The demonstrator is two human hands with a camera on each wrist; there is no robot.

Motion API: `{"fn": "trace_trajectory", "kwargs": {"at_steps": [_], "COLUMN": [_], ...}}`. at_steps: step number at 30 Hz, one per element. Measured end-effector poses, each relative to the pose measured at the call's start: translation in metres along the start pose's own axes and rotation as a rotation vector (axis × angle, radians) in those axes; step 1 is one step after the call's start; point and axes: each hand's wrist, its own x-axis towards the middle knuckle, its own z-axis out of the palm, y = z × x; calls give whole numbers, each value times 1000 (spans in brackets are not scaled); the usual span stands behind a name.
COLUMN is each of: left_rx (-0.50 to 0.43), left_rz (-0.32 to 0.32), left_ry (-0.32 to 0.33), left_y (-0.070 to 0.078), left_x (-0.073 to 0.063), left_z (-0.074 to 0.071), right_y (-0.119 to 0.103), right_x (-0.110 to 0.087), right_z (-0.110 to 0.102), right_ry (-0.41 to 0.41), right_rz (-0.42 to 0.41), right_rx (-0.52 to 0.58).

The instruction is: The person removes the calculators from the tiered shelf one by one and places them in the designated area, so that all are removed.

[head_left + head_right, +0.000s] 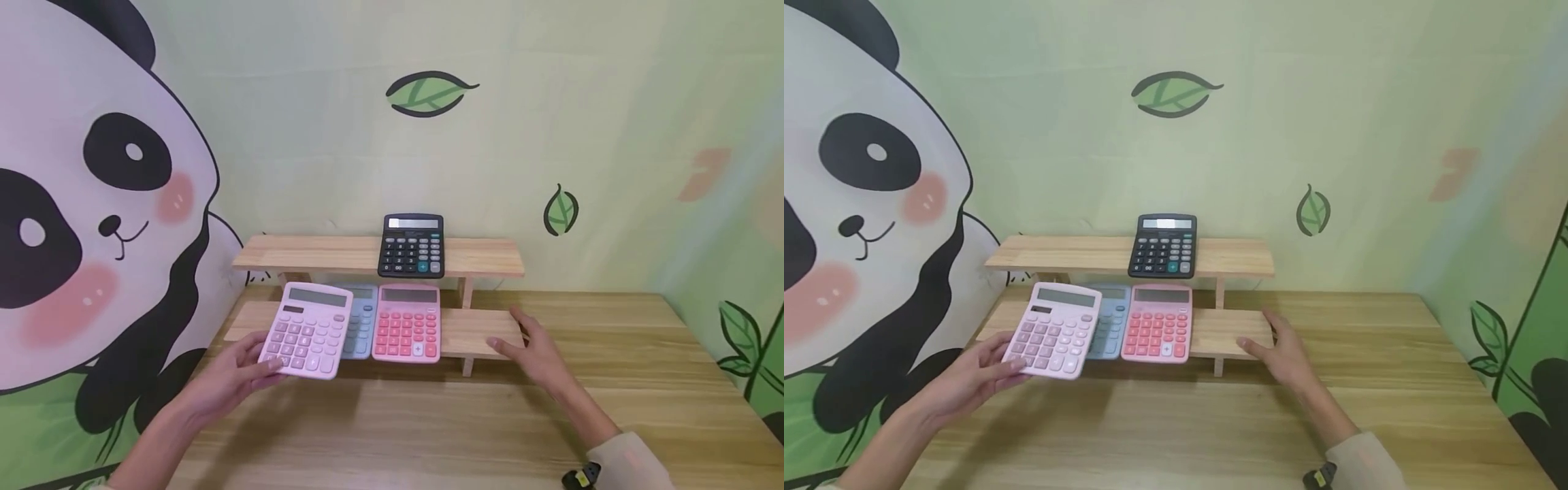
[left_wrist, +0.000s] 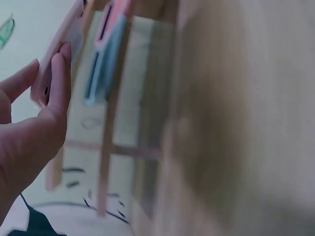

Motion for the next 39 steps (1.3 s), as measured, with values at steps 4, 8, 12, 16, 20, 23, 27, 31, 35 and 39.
{"fn": "trace_trajectory", "kwargs": {"at_steps": [4,8,12,16,20,23,27,31,35,39], "left_rx": [17,34,22,-5,-29,-33,-21,-5,2,-3], "left_rz": [-22,-24,-51,-87,-109,-151,-182,-170,-215,-246], "left_ry": [-34,-84,-139,-188,-213,-202,-195,-216,-199,-185], "left_y": [-15,-27,-38,-49,-58,-64,-72,-81,-87,-89], "left_x": [-17,-31,-41,-48,-52,-54,-57,-59,-58,-57], "left_z": [-14,-24,-29,-32,-32,-33,-35,-37,-35,-31], "right_y": [1,0,-2,-3,-3,-2,-1,-1,-2,-2], "right_x": [-1,-2,-2,-2,-2,-3,-3,-3,-3,-3], "right_z": [-1,-1,-2,-2,-2,-2,-2,-3,-4,-3], "right_ry": [7,6,11,9,6,5,3,4,1,-1], "right_rz": [-2,-4,-4,-7,-7,-3,-5,1,13,16], "right_rx": [-15,-15,-14,-13,-22,-39,-47,-46,-46,-49]}}
